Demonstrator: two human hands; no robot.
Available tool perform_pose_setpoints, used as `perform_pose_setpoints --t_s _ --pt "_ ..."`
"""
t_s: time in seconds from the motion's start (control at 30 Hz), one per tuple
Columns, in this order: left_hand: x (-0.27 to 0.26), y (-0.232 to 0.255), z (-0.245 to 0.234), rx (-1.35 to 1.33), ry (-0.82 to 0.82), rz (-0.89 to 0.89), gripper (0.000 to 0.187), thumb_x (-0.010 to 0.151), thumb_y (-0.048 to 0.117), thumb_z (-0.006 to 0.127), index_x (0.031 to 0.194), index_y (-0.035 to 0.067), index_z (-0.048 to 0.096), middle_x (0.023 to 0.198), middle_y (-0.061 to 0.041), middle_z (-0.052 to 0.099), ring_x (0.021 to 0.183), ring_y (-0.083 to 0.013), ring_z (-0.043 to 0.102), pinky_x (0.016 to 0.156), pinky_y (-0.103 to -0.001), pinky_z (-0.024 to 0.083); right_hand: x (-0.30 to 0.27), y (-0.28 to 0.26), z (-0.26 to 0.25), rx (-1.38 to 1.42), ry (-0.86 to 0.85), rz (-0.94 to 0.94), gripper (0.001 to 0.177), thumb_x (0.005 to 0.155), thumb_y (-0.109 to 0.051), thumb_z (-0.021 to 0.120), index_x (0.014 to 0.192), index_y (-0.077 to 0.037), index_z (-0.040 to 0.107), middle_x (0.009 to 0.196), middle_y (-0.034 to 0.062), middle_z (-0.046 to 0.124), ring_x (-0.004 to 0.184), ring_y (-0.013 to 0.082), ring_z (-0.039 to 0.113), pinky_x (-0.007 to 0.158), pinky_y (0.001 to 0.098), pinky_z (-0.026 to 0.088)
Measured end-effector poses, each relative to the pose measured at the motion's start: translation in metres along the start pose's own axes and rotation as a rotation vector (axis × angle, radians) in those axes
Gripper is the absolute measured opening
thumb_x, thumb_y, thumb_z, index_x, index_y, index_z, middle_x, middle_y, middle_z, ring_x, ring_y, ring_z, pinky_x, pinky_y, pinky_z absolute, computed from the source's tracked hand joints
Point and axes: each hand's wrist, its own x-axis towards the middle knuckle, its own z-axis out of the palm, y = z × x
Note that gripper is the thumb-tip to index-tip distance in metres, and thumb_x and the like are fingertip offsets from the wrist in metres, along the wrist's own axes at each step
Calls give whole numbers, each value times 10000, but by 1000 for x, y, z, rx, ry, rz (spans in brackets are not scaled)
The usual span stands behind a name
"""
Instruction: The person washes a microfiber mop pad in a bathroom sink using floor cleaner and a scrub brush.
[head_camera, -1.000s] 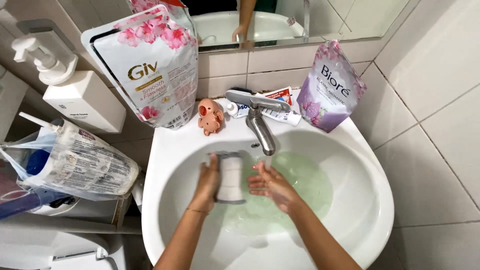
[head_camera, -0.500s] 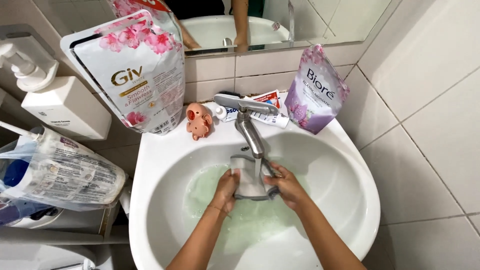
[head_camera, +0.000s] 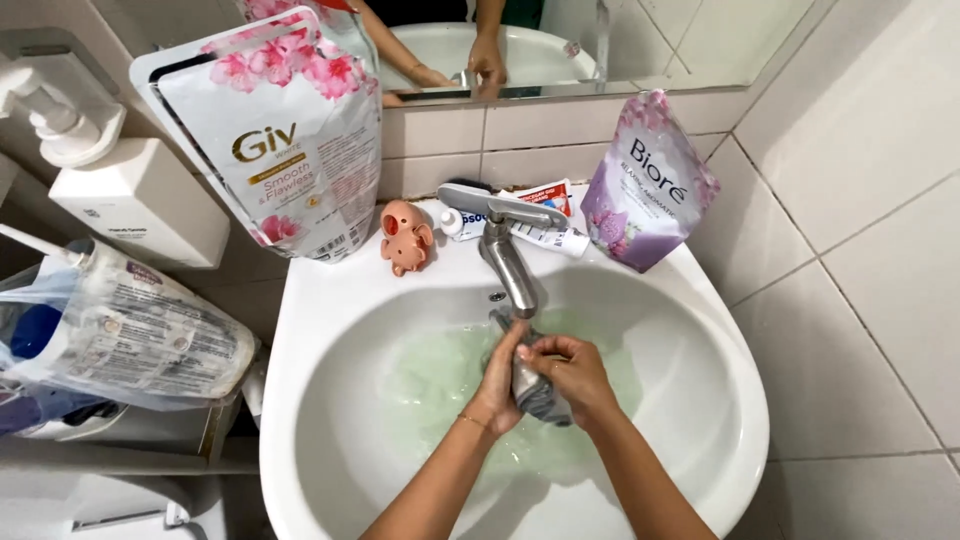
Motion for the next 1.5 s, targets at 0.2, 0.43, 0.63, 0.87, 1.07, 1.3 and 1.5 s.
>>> perform_pose_setpoints --t_s 0.2,0.43,0.63,0.87,1.07,1.3,1.5 --pt "-8 -4 -13 -111 22 75 595 953 651 510 1232 138 622 1029 -36 690 922 -186 674 827 -375 561 30 48 2 129 -33 42 150 896 -122 770 954 16 753 840 72 728 716 136 622 641 281 507" --pt "-8 19 -55 108 186 66 363 958 282 514 1240 71 603 1097 -74 721 985 -185 699 880 -393 591 23 -2 -26 226 40 156 263 984 -254 575 1147 -61 651 1002 102 724 832 207 695 749 358 595" --pt "-60 82 -69 542 483 22 355 838 17 577 1190 -26 585 947 -147 650 833 -295 663 664 -428 592 90 67 -116 -128 230 29 360 1026 -347 632 1184 -25 661 1112 108 701 997 193 620 933 370 482" --pt "-25 41 -130 871 664 71 698 730 52 652 1358 -1 350 1076 -191 683 942 -331 728 751 -427 605 90 83 -78 -484 182 -16 553 910 -409 772 1225 -9 557 1066 188 725 1024 310 698 940 418 527" --pt "-25 23 -111 1641 707 -183 780 769 362 737 1439 70 466 1297 -174 676 1225 -346 651 995 -446 544 60 75 -33 -1031 245 14 844 797 -366 832 1440 -65 376 1221 239 656 1079 436 668 898 524 531" --pt "-31 53 -135 1396 811 -23 507 735 368 752 1141 65 720 1204 -183 734 1129 -357 690 994 -433 543 107 97 -93 -959 174 103 504 880 -345 787 1306 -115 646 1232 152 697 1154 337 659 975 426 514" --pt "-4 61 -199 962 628 57 401 798 68 595 1162 -74 686 1100 -210 734 997 -338 730 844 -489 605 78 45 -126 -643 62 45 412 816 -230 825 1181 -69 723 1018 113 777 931 228 707 842 354 544"
